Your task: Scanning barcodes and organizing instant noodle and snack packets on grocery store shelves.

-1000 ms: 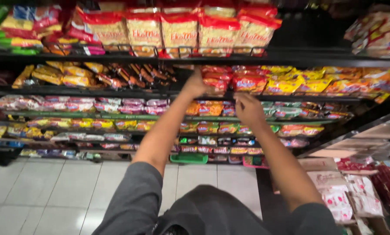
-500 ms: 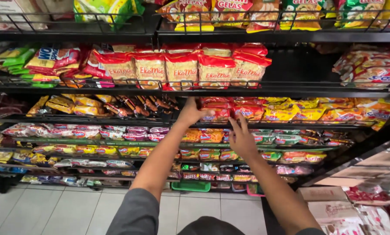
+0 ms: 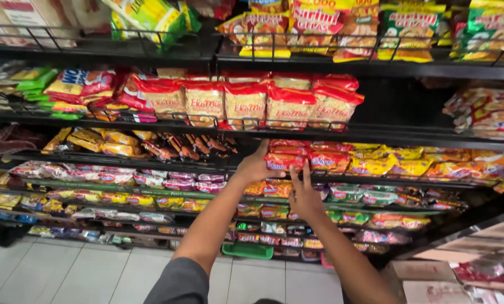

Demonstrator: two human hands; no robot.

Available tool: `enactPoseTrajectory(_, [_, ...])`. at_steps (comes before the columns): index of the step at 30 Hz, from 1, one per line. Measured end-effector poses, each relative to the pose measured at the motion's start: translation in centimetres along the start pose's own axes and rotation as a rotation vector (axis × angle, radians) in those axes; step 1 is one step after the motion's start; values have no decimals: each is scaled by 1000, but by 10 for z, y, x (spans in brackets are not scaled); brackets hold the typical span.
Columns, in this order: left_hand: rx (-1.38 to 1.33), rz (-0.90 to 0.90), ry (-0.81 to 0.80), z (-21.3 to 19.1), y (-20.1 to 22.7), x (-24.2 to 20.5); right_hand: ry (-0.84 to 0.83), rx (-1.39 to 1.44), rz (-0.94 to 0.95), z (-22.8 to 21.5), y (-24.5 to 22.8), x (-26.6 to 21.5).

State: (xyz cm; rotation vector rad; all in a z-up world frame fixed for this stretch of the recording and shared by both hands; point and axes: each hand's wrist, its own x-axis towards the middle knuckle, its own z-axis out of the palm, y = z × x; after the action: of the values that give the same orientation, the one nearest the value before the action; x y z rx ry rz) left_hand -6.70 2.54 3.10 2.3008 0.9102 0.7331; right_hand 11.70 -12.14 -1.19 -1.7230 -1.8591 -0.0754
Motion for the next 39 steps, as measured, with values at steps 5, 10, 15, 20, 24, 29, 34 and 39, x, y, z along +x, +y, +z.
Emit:
enactPoseTrajectory(5, [44, -107, -19, -3, 9, -9, -41, -7, 42, 5, -1, -4])
enactPoseTrajectory(10, [107, -104, -31, 0, -1, -3, -10, 8, 18, 13, 2, 0])
enactPoseTrajectory(15, [120, -90, -14, -4, 6, -4, -8, 5, 40, 11, 2, 2])
enactPoseTrajectory(20, [134, -48, 7, 1, -3, -1, -23, 2, 37, 7, -2, 1])
enactPoseTrajectory(24, [133, -88, 6, -1, 5, -3, -39, -2, 54, 1, -8, -1])
enactPoseTrajectory(29, [112, -195, -17, -9, 21, -5, 96, 58, -23, 11, -19, -17])
enactPoseTrajectory(34, [79, -174, 5, -8, 20, -4, 132, 124, -68, 12, -32, -32])
enactPoseTrajectory(39, [12, -151, 4, 5, -6, 5, -158, 41, 168, 8, -30, -35])
